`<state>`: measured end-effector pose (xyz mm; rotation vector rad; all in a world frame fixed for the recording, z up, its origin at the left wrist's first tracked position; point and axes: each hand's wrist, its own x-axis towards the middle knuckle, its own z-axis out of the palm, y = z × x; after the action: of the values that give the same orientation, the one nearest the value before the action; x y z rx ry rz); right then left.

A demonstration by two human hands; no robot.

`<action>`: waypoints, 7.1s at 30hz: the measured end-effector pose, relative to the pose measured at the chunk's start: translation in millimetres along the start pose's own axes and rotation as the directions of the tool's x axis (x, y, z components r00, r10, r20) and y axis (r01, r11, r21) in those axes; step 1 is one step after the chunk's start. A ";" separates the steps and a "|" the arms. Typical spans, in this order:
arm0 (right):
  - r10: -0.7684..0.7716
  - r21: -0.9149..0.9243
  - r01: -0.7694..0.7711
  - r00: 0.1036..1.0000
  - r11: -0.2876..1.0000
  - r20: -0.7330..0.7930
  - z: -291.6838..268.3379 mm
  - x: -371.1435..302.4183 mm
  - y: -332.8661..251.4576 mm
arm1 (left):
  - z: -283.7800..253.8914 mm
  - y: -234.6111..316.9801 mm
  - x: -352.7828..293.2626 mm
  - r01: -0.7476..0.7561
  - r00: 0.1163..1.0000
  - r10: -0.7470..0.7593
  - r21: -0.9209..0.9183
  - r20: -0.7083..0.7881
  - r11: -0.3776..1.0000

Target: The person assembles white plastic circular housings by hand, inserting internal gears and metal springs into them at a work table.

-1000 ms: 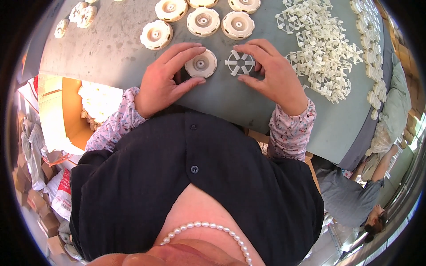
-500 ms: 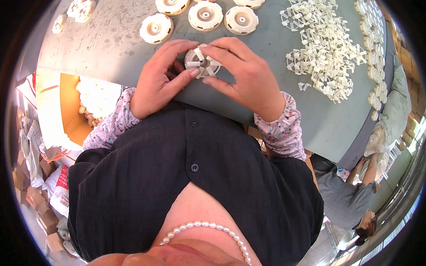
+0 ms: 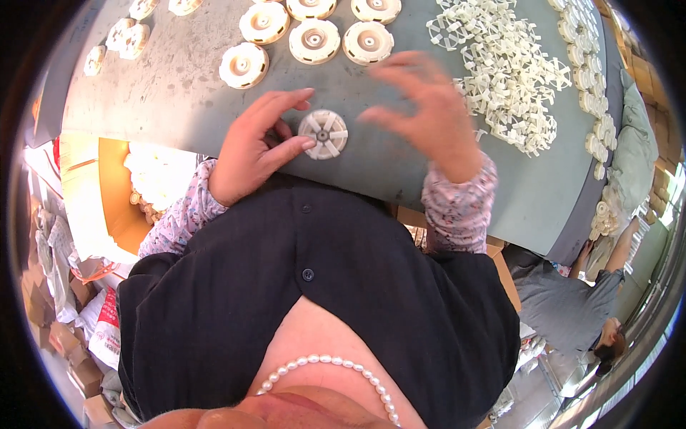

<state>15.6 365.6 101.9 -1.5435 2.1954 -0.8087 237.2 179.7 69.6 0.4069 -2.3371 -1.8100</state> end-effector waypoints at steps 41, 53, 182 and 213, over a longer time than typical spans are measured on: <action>0.369 0.157 -0.335 0.861 0.929 -0.349 -27.2 -22.5 50.3 | 2.4 -13.3 46.8 -0.241 0.958 0.283 0.396 -0.050 0.886; 0.085 -0.140 -0.095 0.994 0.986 -0.074 -35.3 -19.9 34.0 | -1.9 -17.7 40.5 -0.174 0.961 0.231 0.317 -0.150 0.932; -0.274 0.030 0.277 0.959 0.960 -0.078 -13.6 137.5 -45.0 | -222.9 -55.5 84.7 0.275 0.706 0.358 0.703 -0.611 0.656; -0.283 0.481 0.253 0.959 0.840 -0.010 22.8 87.5 -47.0 | -37.9 11.3 40.2 0.315 0.936 -0.271 -0.875 0.223 0.367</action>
<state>32.5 266.3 117.5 -1.5973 1.5799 -1.2603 208.6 135.0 88.6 0.6109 -0.9344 -2.9055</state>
